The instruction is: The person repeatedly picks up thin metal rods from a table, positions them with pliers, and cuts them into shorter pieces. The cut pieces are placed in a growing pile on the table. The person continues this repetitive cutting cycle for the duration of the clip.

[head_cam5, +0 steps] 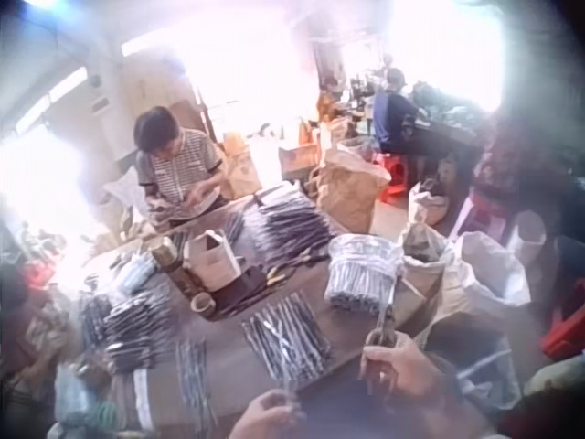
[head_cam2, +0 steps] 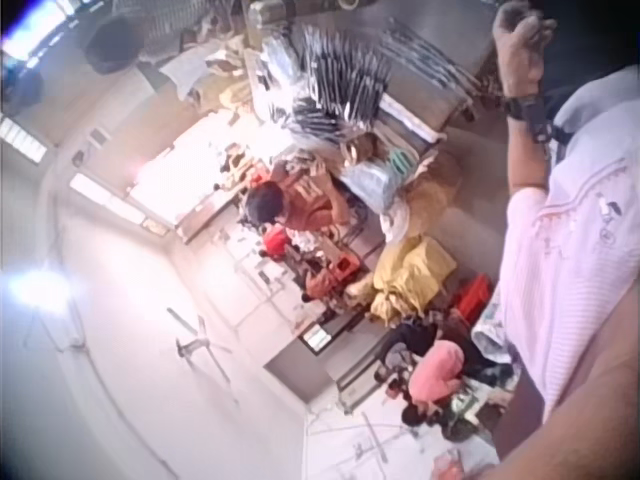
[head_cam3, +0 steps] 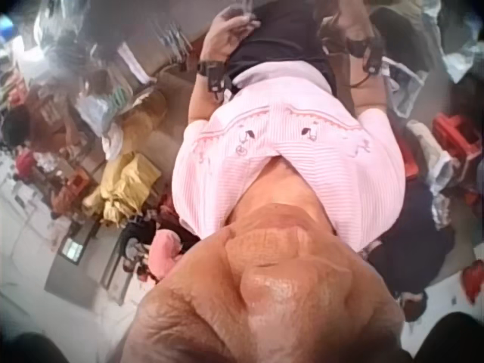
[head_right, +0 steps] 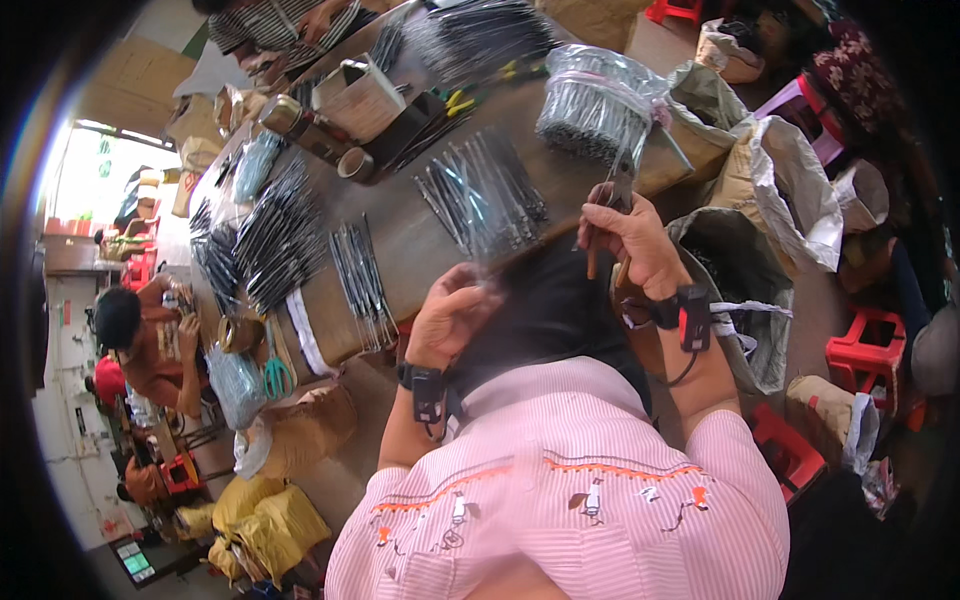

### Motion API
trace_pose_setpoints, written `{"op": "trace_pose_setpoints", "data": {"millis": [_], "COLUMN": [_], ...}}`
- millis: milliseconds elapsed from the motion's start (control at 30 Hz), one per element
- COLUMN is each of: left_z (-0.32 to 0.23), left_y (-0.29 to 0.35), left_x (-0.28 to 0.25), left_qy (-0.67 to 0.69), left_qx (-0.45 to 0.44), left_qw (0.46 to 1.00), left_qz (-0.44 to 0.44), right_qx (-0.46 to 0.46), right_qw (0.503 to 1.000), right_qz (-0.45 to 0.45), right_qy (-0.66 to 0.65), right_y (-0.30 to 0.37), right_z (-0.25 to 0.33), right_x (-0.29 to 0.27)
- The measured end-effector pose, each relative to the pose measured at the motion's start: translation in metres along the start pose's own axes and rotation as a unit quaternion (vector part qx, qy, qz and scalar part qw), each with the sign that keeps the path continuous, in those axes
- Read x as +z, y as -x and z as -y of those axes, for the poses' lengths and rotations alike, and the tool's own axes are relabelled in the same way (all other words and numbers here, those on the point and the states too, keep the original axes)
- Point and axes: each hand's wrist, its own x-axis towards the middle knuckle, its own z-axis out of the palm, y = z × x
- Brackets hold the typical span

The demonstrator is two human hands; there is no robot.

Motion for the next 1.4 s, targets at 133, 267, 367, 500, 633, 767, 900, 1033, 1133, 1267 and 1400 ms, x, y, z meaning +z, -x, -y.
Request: {"op": "trace_pose_setpoints", "data": {"millis": [133,267,367,500,633,767,900,1033,1133,1267,1400], "left_z": [0.003,0.001,-0.001,0.003,0.005,0.003,0.0,0.004,0.004,0.0,0.003], "left_y": [0.001,0.003,0.004,0.003,0.002,0.002,0.008,0.012,0.013,0.015,0.014], "left_x": [0.023,0.03,0.027,0.024,0.02,0.009,0.003,0.012,0.02,0.025,0.028], "left_qy": [-0.035,-0.062,-0.064,-0.073,-0.102,-0.118,-0.144,-0.178,-0.212,-0.202,-0.11], "left_qx": [0.003,0.024,0.039,0.077,0.105,0.093,0.079,0.066,0.004,0.0,-0.019], "left_qw": [0.998,0.997,0.997,0.993,0.989,0.989,0.986,0.981,0.976,0.977,0.991], "left_qz": [0.052,0.041,0.038,0.04,0.023,-0.016,-0.019,0.032,0.057,0.075,0.074], "right_qx": [-0.068,-0.108,-0.115,-0.116,-0.094,-0.149,-0.205,-0.107,-0.029,0.003,0.013], "right_qw": [0.995,0.987,0.984,0.976,0.976,0.974,0.967,0.982,0.992,0.992,0.994], "right_qz": [0.003,-0.007,-0.008,-0.019,-0.001,-0.043,-0.087,-0.038,0.011,0.011,0.006], "right_qy": [0.068,0.117,0.136,0.182,0.196,0.167,0.121,0.148,0.125,0.124,0.112], "right_y": [0.011,0.016,0.017,0.018,0.019,0.013,0.0,0.003,0.007,0.007,0.008], "right_z": [-0.014,-0.028,-0.039,-0.054,-0.065,-0.062,-0.049,-0.045,-0.047,-0.045,-0.046], "right_x": [0.047,0.067,0.07,0.069,0.076,0.083,0.077,0.067,0.061,0.055,0.057]}}
